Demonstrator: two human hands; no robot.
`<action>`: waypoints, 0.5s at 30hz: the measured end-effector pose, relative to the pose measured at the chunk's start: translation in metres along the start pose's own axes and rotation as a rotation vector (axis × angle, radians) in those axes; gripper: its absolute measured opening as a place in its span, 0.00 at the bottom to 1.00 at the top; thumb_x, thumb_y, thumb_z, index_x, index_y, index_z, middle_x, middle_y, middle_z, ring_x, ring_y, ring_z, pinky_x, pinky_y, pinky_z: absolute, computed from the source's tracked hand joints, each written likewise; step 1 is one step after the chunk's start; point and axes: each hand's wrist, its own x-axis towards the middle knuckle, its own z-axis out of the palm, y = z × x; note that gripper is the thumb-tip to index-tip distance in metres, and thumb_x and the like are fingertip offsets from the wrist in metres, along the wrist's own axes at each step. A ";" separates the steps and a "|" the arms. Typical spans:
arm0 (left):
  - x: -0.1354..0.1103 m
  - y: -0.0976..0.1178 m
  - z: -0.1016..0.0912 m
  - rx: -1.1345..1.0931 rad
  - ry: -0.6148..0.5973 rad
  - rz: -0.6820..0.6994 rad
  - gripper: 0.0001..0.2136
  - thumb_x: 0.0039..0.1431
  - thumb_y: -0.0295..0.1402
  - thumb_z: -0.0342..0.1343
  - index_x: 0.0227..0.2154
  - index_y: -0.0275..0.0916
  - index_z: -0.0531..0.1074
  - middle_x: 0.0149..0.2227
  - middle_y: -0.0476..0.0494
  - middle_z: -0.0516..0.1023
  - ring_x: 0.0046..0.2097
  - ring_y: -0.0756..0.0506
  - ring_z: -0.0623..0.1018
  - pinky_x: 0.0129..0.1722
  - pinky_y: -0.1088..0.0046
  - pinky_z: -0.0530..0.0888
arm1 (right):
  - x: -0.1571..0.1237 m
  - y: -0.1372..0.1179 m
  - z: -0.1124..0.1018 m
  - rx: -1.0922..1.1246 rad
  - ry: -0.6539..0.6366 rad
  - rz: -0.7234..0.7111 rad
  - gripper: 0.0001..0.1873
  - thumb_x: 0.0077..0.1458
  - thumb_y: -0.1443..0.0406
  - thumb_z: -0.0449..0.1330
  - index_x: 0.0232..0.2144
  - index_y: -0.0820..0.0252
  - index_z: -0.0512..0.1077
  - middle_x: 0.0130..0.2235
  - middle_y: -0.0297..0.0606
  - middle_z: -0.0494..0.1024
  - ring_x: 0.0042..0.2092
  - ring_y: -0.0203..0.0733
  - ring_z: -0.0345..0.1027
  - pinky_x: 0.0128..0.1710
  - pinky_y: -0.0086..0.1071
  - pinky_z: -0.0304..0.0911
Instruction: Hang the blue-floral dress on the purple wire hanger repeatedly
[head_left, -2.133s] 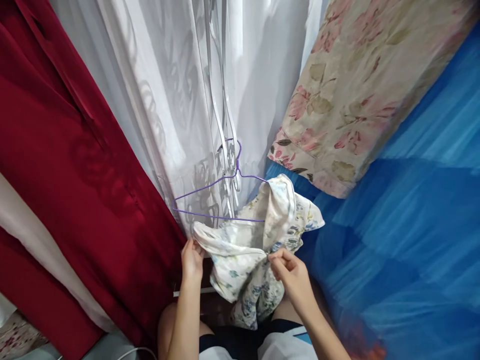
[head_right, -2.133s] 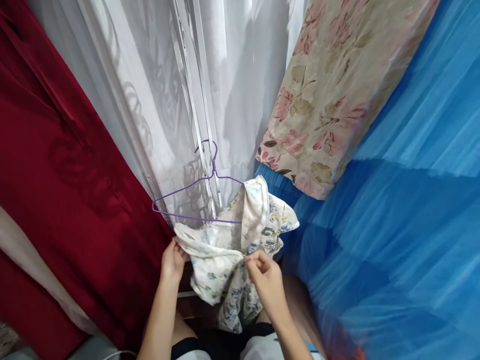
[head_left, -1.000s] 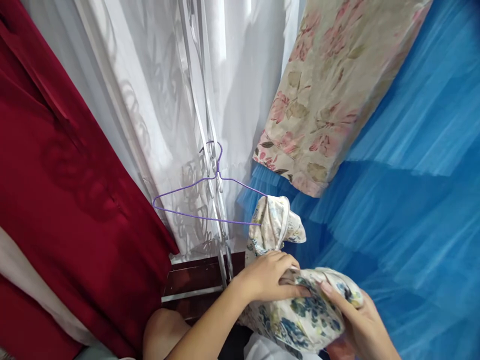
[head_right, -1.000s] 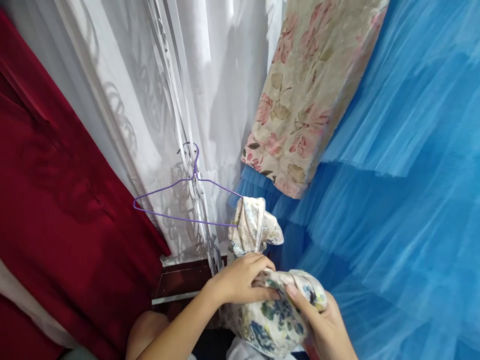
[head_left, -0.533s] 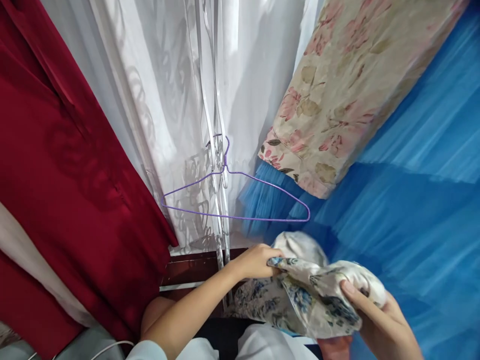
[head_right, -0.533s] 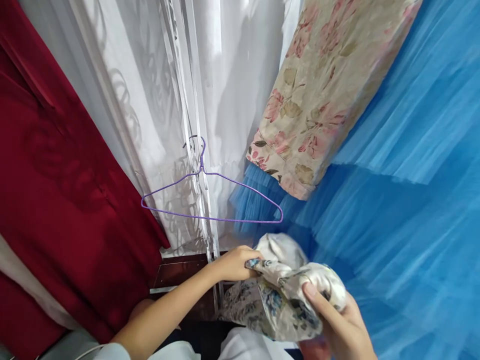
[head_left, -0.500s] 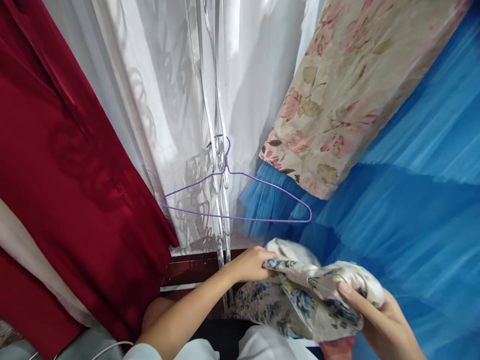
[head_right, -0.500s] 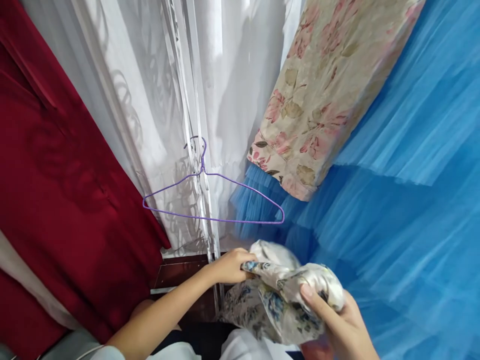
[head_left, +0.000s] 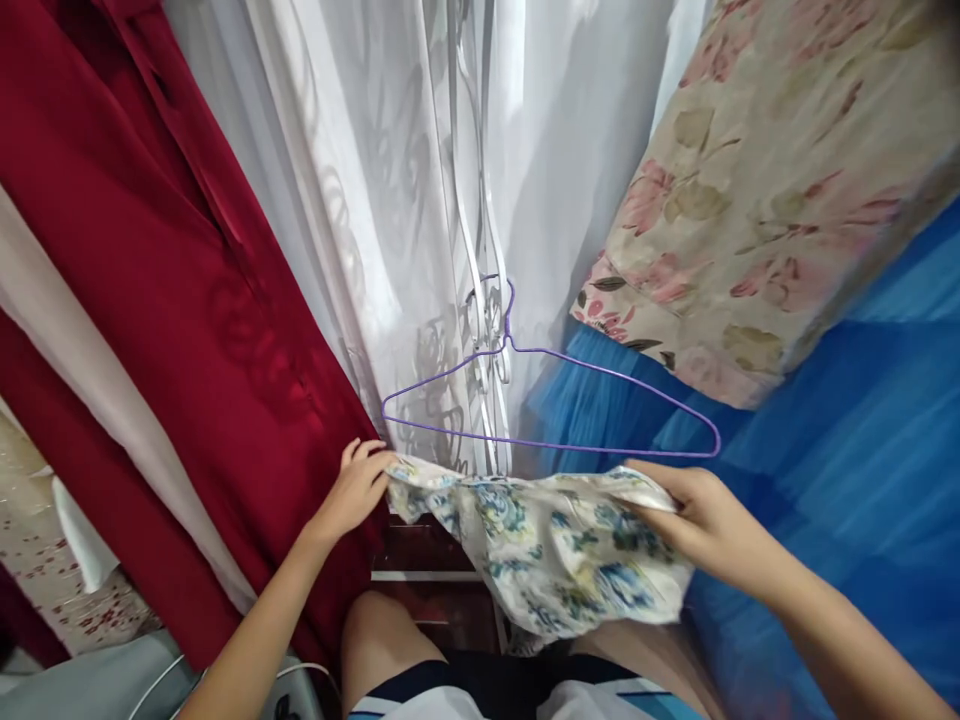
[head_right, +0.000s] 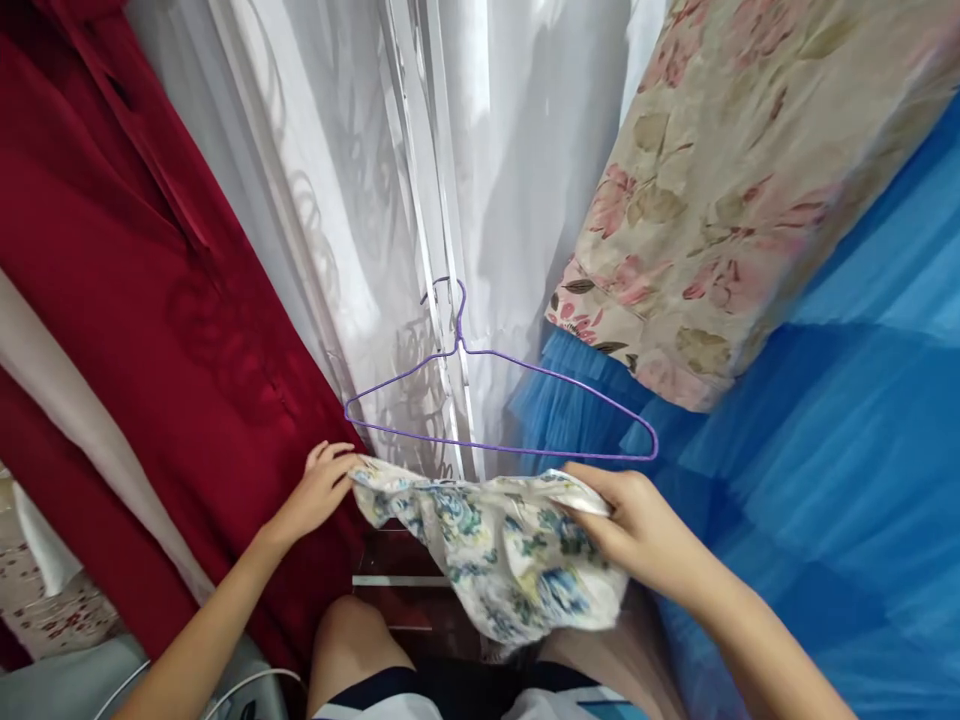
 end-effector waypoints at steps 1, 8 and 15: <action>0.006 -0.002 -0.015 0.037 0.058 -0.006 0.13 0.65 0.28 0.45 0.43 0.46 0.74 0.48 0.46 0.77 0.58 0.41 0.67 0.64 0.50 0.52 | 0.012 -0.001 0.004 -0.025 -0.010 -0.016 0.10 0.55 0.62 0.57 0.36 0.59 0.77 0.34 0.37 0.82 0.33 0.45 0.74 0.32 0.31 0.68; 0.058 0.020 -0.059 -0.187 0.242 -0.038 0.12 0.68 0.33 0.39 0.43 0.40 0.68 0.44 0.42 0.75 0.47 0.43 0.73 0.50 0.65 0.69 | 0.045 0.026 0.028 -0.153 0.060 0.075 0.13 0.57 0.61 0.55 0.33 0.62 0.77 0.30 0.41 0.82 0.33 0.53 0.75 0.30 0.36 0.67; 0.098 0.081 -0.048 -0.291 0.308 0.040 0.08 0.66 0.33 0.44 0.41 0.40 0.68 0.40 0.46 0.75 0.43 0.46 0.75 0.46 0.71 0.70 | 0.031 0.013 0.037 0.015 0.090 0.027 0.19 0.54 0.68 0.52 0.45 0.58 0.77 0.45 0.40 0.82 0.46 0.52 0.75 0.47 0.40 0.67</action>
